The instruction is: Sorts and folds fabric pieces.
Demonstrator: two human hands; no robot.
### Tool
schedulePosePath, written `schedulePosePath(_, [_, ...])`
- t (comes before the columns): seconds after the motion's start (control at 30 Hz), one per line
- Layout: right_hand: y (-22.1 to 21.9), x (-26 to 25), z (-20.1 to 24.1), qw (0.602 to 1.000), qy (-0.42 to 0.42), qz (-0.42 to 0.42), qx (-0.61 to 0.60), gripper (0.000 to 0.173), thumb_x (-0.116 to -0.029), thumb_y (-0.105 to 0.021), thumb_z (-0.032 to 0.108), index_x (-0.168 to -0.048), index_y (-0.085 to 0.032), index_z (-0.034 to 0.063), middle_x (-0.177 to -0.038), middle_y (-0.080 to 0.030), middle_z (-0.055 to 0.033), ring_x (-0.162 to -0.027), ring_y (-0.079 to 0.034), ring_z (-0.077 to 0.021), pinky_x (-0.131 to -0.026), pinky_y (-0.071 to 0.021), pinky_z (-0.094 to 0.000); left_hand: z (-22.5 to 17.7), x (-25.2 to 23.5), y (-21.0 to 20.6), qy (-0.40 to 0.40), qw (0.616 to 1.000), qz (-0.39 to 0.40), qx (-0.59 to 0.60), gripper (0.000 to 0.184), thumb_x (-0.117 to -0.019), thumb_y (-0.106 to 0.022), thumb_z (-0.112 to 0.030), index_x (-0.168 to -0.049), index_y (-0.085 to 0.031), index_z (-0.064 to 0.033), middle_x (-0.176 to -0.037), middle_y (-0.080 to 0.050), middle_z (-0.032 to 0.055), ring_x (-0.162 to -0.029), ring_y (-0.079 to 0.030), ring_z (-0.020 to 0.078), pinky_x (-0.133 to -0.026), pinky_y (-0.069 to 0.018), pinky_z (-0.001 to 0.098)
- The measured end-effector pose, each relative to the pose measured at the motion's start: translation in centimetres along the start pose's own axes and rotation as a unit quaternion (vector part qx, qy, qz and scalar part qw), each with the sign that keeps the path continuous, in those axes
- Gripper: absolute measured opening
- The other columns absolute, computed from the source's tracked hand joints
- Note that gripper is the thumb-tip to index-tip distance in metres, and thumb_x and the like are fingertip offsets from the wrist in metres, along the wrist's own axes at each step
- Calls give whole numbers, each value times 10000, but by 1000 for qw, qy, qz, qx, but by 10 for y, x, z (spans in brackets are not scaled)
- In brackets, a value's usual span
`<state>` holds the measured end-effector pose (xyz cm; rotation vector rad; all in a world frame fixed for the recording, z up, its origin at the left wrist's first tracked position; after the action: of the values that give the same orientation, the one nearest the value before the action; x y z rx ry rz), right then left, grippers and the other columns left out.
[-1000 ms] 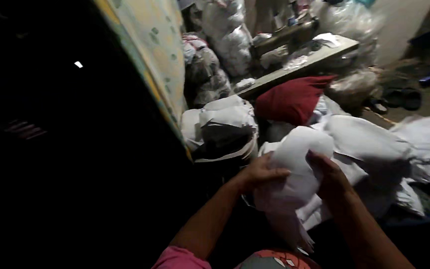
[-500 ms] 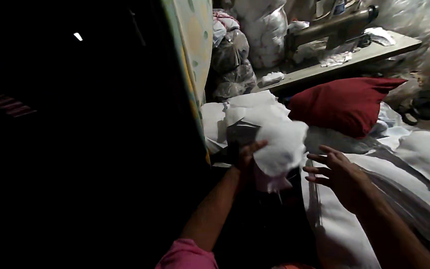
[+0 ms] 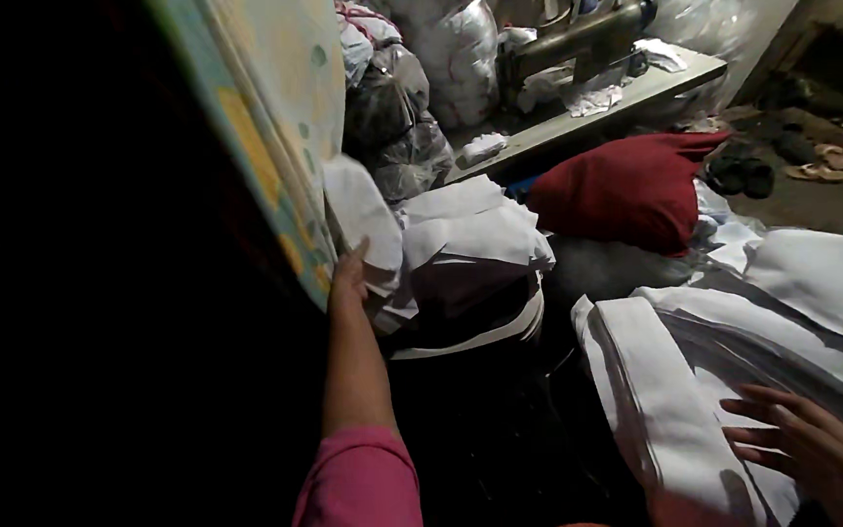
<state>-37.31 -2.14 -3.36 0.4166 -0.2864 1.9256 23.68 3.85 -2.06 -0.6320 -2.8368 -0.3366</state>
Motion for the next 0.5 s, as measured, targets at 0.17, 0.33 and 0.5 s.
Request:
schedulePosePath(0.17, [0, 1, -9, 999, -12, -25, 45, 396, -1063, -414, 224, -1404, -449, 26, -1170, -653, -65, -890, -701, -145, -750, -603, -328, 16, 5, -7, 8, 996, -51, -79, 702, -989, -677, -347, -1551, -383, -48, -1539, -435, 239, -1410, -427, 400, -1099, -379, 642])
schedulePosePath(0.33, [-12, -11, -19, 994, 49, -39, 85, 444, -994, -532, 274, -1360, -539, 22, -1136, -660, -71, -848, -671, -120, -705, -581, -308, 19, 2, -5, -2, 990, -46, -135, 789, -976, -672, -454, -1512, -371, 41, -1467, -476, 303, -1333, -490, 440, -1068, -419, 629])
schedulePosePath(0.5, [-7, -11, 2, 975, 71, -29, 206, 498, -1014, -566, 215, -1455, -468, 5, -1308, -602, -204, -1034, -670, -260, -855, -578, -424, 21, 34, -11, 24, 969, 15, -246, 798, -999, -615, -506, -1537, -324, 7, -1320, -570, 289, -1020, -674, 351, -853, -582, 503])
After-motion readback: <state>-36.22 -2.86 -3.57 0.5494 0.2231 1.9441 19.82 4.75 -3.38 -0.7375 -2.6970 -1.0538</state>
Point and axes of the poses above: each hand's wrist, its own x-axis away from the middle knuckle, its own y-axis out of the back of the hand, z = x × y, the point moved 1 cm from there along -x, towards the middle knuckle
